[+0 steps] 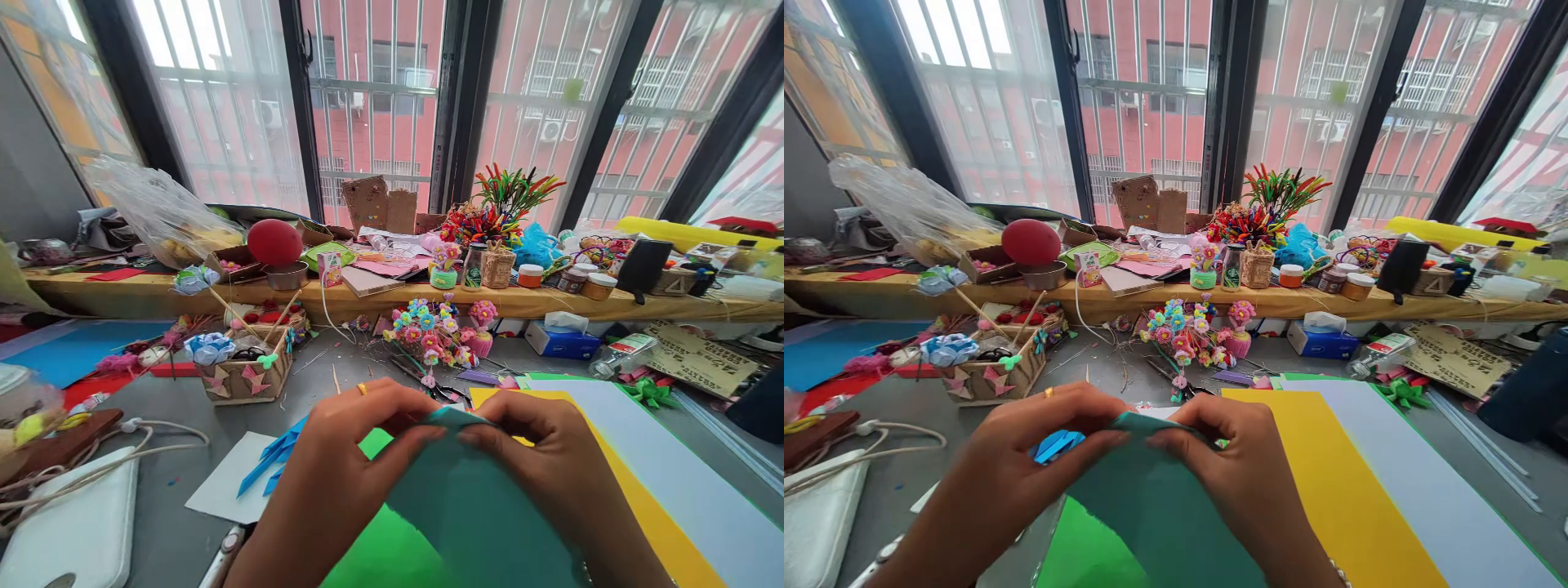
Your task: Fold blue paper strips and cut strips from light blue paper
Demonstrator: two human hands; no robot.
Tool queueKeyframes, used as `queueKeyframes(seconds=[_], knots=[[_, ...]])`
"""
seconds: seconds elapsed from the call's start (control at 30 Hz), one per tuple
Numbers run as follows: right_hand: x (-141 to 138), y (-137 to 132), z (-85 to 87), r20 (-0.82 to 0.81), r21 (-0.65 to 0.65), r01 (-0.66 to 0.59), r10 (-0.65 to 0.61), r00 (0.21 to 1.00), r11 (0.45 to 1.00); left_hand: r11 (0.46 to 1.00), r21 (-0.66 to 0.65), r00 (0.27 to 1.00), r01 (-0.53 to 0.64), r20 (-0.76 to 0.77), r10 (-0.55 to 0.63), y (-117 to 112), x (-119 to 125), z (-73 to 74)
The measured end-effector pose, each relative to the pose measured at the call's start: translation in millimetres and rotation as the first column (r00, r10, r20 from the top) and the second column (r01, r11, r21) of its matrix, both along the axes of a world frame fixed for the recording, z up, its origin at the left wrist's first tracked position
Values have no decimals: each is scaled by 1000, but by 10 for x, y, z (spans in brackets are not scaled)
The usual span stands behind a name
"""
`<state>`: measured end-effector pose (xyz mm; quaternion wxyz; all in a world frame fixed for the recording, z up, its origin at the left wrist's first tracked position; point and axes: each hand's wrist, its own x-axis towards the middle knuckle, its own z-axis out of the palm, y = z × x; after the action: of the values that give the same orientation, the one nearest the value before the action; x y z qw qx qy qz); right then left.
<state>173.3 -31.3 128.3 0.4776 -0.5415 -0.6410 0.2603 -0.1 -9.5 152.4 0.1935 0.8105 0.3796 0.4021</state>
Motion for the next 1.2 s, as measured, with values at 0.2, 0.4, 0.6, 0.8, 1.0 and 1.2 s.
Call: queueKeyframes(seconds=[0.2, 0.4, 0.6, 0.8, 1.0, 1.2], knots=[[10, -7, 28, 69, 70, -45, 40, 997, 997, 997, 61, 998, -50, 30, 49, 12, 10, -46], [71, 2, 55, 98, 98, -7, -3, 995, 995, 989, 92, 990, -114, 91, 105, -21, 20, 10], [108, 38, 58, 174, 101, -19, 1, 985, 995, 981, 117, 983, -156, 116, 143, -14, 7, 10], [127, 144, 2, 186, -16, -135, 135, 973, 991, 949, 175, 962, -264, 116, 246, 39, -140, 27], [125, 184, -39, 159, -13, -128, 129, 979, 992, 933, 216, 956, -289, 120, 268, 103, -178, -2], [253, 209, -61, -179, -81, 21, -35, 983, 997, 879, 97, 792, -468, 486, 368, 113, -105, -7]])
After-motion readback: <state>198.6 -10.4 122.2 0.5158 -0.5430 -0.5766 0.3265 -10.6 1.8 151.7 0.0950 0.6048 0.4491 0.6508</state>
